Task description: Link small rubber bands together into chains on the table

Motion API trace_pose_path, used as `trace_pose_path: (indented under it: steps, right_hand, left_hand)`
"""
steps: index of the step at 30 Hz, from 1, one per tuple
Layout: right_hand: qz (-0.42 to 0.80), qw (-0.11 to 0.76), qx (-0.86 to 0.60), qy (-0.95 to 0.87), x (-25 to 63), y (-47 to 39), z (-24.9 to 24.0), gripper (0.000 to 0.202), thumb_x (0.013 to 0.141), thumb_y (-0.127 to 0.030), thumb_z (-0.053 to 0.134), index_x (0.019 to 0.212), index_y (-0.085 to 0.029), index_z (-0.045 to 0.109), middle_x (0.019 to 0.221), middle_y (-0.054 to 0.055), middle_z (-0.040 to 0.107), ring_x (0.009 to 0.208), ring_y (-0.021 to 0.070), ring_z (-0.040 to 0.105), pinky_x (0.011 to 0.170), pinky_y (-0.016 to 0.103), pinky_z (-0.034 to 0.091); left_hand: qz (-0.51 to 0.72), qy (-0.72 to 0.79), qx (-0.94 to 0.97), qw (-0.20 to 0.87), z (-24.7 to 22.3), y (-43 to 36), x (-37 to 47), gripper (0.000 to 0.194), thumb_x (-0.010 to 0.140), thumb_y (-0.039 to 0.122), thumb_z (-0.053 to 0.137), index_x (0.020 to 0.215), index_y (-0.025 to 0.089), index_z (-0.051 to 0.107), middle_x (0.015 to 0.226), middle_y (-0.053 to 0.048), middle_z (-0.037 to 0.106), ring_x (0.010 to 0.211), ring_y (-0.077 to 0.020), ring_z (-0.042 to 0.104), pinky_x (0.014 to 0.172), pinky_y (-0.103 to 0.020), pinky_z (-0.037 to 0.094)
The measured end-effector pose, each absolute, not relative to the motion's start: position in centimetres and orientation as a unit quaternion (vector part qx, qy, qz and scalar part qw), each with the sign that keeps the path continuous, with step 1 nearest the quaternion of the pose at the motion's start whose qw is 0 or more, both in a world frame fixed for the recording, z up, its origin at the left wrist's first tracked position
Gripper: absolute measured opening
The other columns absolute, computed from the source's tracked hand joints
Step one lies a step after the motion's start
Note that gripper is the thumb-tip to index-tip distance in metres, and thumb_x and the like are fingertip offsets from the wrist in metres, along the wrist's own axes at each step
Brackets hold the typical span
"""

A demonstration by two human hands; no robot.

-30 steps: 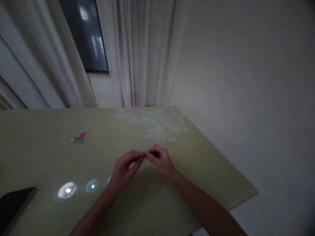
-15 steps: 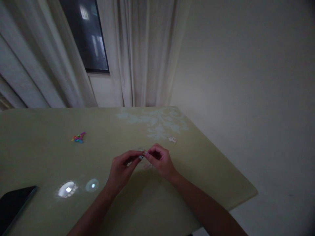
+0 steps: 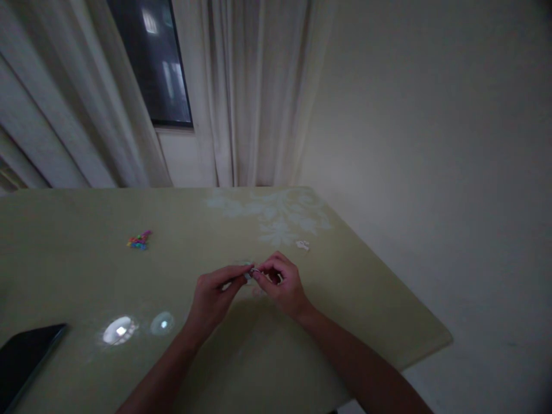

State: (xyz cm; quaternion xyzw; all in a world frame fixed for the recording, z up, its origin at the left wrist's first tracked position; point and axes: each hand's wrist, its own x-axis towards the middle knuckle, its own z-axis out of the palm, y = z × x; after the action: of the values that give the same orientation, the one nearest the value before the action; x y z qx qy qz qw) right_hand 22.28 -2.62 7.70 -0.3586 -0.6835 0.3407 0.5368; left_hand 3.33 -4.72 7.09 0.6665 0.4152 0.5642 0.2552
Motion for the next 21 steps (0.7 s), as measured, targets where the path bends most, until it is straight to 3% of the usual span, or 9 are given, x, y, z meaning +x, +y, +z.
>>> trace_pose_path:
  steps: [5,14,21]
  right_hand:
    - [0.341,0.541,-0.356,-0.682,22.39,-2.61,7.63,0.016,0.086,-0.033,0.078,0.08,-0.019,0.073,0.077,-0.001,0.052,0.055,0.0089,0.041,0.049,0.024,0.033]
    - [0.352,0.54,-0.346,-0.682,22.55,-2.2,7.0,0.025,0.084,-0.047,0.082,0.086,-0.022,0.083,0.076,0.001,0.061,0.06,0.0115,0.051,0.055,0.026,0.041]
    - [0.322,0.528,-0.346,-0.706,22.41,-2.51,6.7,0.024,0.089,-0.046,0.079,0.09,-0.023,0.085,0.079,0.004,0.064,0.065,0.0141,0.055,0.058,0.028,0.045]
  left_hand:
    - [0.561,0.419,0.67,0.247,7.3,-4.8,3.31,0.021,0.088,0.019,0.073,0.104,0.028,0.083,0.097,-0.001,0.085,0.082,-0.0181,0.081,0.079,-0.026,0.066]
    - [0.553,0.422,0.676,0.244,7.5,-4.72,3.5,0.015,0.089,0.024,0.071,0.099,0.027,0.083,0.094,-0.002,0.085,0.081,-0.0188,0.081,0.075,-0.027,0.066]
    - [0.55,0.428,0.69,0.194,6.73,-4.86,3.61,0.02,0.092,0.022,0.069,0.106,0.028,0.082,0.102,-0.001,0.084,0.089,-0.0207,0.082,0.084,-0.031,0.067]
